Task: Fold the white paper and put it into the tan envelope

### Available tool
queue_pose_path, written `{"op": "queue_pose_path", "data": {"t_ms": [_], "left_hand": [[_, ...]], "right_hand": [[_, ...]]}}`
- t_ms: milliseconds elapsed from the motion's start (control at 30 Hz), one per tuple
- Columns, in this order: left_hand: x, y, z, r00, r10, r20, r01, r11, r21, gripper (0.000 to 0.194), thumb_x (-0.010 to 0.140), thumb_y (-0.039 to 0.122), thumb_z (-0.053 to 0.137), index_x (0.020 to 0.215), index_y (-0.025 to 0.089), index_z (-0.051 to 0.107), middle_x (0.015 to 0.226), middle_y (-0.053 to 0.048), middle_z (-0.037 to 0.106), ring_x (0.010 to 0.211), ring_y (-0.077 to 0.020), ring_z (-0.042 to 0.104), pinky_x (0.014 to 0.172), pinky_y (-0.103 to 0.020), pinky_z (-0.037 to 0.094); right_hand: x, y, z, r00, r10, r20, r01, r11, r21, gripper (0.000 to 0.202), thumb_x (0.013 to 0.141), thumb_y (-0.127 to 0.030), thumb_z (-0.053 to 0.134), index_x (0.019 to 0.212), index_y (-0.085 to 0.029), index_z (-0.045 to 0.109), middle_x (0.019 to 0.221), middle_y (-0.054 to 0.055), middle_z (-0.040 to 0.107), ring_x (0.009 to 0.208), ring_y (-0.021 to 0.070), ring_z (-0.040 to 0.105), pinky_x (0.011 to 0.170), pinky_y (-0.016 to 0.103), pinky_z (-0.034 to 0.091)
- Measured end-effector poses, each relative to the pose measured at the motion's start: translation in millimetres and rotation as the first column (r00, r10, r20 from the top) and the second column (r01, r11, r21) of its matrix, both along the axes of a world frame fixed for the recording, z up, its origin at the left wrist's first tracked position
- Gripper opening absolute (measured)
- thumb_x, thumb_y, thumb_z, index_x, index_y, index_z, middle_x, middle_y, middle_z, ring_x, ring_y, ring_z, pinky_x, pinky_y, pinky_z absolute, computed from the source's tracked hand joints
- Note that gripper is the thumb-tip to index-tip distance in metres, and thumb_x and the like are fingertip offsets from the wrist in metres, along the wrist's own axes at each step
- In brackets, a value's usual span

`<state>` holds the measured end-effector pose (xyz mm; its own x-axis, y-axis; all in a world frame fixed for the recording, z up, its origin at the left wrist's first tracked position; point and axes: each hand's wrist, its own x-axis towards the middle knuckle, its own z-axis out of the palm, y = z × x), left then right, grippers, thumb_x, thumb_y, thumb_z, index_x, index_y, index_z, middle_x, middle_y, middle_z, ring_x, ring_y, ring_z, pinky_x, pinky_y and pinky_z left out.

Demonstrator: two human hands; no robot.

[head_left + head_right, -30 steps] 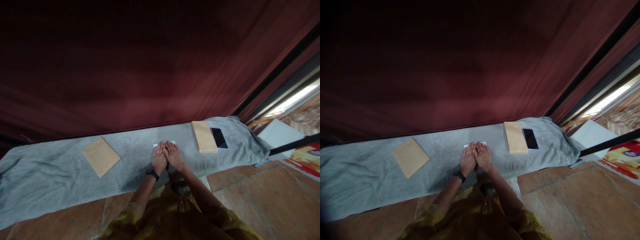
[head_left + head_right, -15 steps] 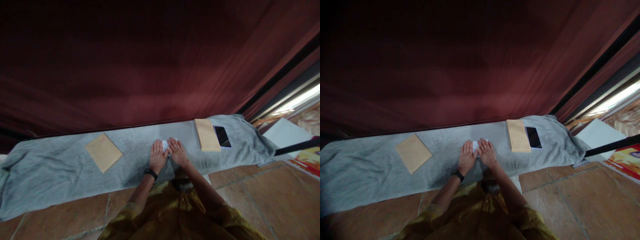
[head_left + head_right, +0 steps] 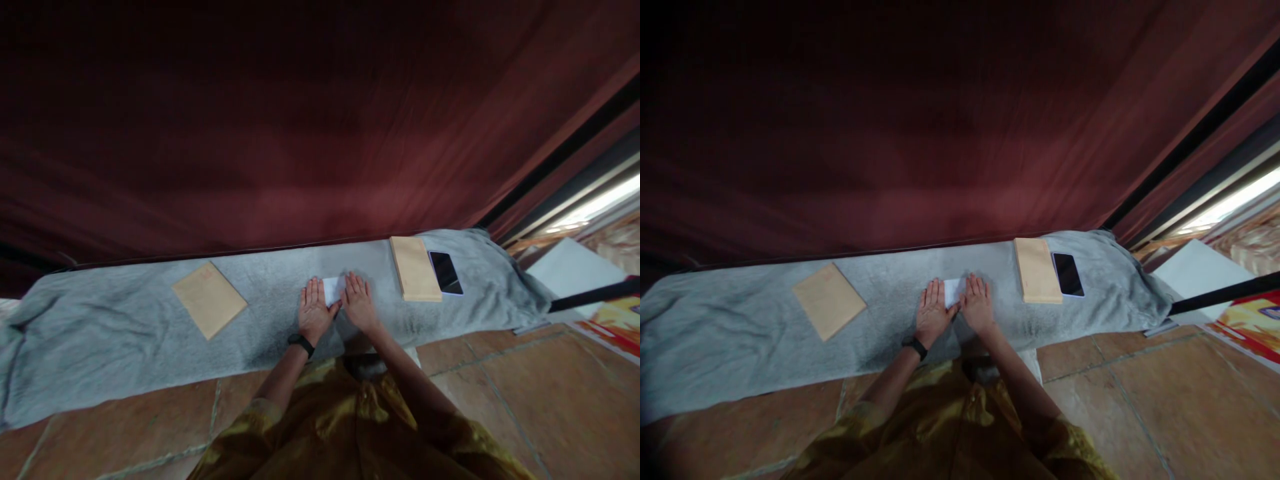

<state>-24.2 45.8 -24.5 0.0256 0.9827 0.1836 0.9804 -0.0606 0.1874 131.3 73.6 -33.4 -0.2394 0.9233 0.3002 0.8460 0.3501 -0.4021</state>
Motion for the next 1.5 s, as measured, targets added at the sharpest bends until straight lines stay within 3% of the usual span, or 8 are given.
{"op": "queue_pose_path", "data": {"t_ms": [133,233,500,833,1000,1167,1500], "left_hand": [[-0.5,-0.1,0.6,1.0,-0.005,-0.02,0.004,0.999,-0.038,0.071,0.095,0.039,0.046,0.154,0.002,0.033,0.162,-0.022,0.029,0.152,-0.0316,0.025,0.124,-0.049,0.02],[-0.2,-0.8,2.2,1.0,-0.006,-0.02,0.005,0.999,-0.051,0.07,0.095,0.038,0.046,0.154,0.003,0.032,0.163,-0.021,0.029,0.153,-0.0315,0.024,0.124,-0.049,0.02],[1.3,-6.0,3.0,0.998,0.03,-0.054,-0.031,0.999,-0.013,0.069,0.1,0.049,0.038,0.155,0.007,0.033,0.163,-0.019,0.028,0.152,-0.0313,0.025,0.124,-0.052,0.021],[-14.4,-27.1,6.9,0.997,0.035,-0.074,-0.036,0.999,-0.005,0.057,0.102,0.033,0.032,0.155,0.013,0.035,0.162,-0.01,0.033,0.152,-0.0288,0.026,0.125,-0.054,0.022],[-5.2,-27.2,18.5,0.99,-0.097,-0.1,0.099,0.995,0.017,0.058,0.099,0.021,0.031,0.155,0.008,0.032,0.164,-0.013,0.029,0.155,-0.0255,0.017,0.127,-0.05,0.017],[22.7,-28.1,12.7,0.932,-0.357,-0.06,0.355,0.934,-0.047,0.058,0.101,0.032,0.034,0.154,0.008,0.034,0.163,-0.013,0.033,0.153,-0.0227,0.023,0.127,-0.045,0.018],[25.3,-34.3,3.7,0.926,-0.377,-0.03,0.375,0.925,-0.058,0.066,0.102,0.047,0.033,0.155,0.007,0.032,0.163,-0.016,0.033,0.153,-0.0251,0.023,0.127,-0.045,0.017]], "right_hand": [[-16.6,-20.6,-1.2,0.996,0.083,-0.02,-0.084,0.996,-0.02,0.051,0.105,-0.035,0.033,0.153,-0.019,0.041,0.157,0.012,0.043,0.147,0.0267,0.038,0.121,0.051,0.027],[-17.7,-27.0,-2.5,0.998,0.069,-0.013,-0.07,0.997,-0.03,0.051,0.106,-0.035,0.032,0.153,-0.017,0.042,0.157,0.013,0.042,0.147,0.026,0.038,0.122,0.05,0.027],[9.2,-24.9,-6.6,0.991,0.037,0.126,-0.046,0.997,0.068,0.05,0.106,-0.036,0.038,0.152,-0.016,0.044,0.156,0.013,0.044,0.143,0.0283,0.043,0.119,0.049,0.027],[30.2,-21.8,-10.5,0.983,0.012,0.184,-0.027,0.997,0.078,0.052,0.106,-0.035,0.033,0.153,-0.015,0.042,0.156,0.012,0.044,0.141,0.0285,0.044,0.119,0.048,0.026],[29.7,-22.3,-14.9,0.984,0.002,0.177,-0.017,0.996,0.083,0.053,0.106,-0.035,0.032,0.154,-0.014,0.041,0.156,0.013,0.044,0.142,0.0297,0.043,0.119,0.049,0.024],[32.0,-22.3,-15.3,0.984,0.03,0.178,-0.041,0.997,0.061,0.053,0.106,-0.034,0.032,0.155,-0.015,0.038,0.158,0.014,0.041,0.144,0.0294,0.039,0.119,0.05,0.023],[35.5,-22.3,-13.8,0.976,0.057,0.208,-0.06,0.998,0.011,0.054,0.106,-0.034,0.029,0.155,-0.013,0.037,0.161,0.014,0.035,0.147,0.0289,0.035,0.12,0.051,0.022]]}}
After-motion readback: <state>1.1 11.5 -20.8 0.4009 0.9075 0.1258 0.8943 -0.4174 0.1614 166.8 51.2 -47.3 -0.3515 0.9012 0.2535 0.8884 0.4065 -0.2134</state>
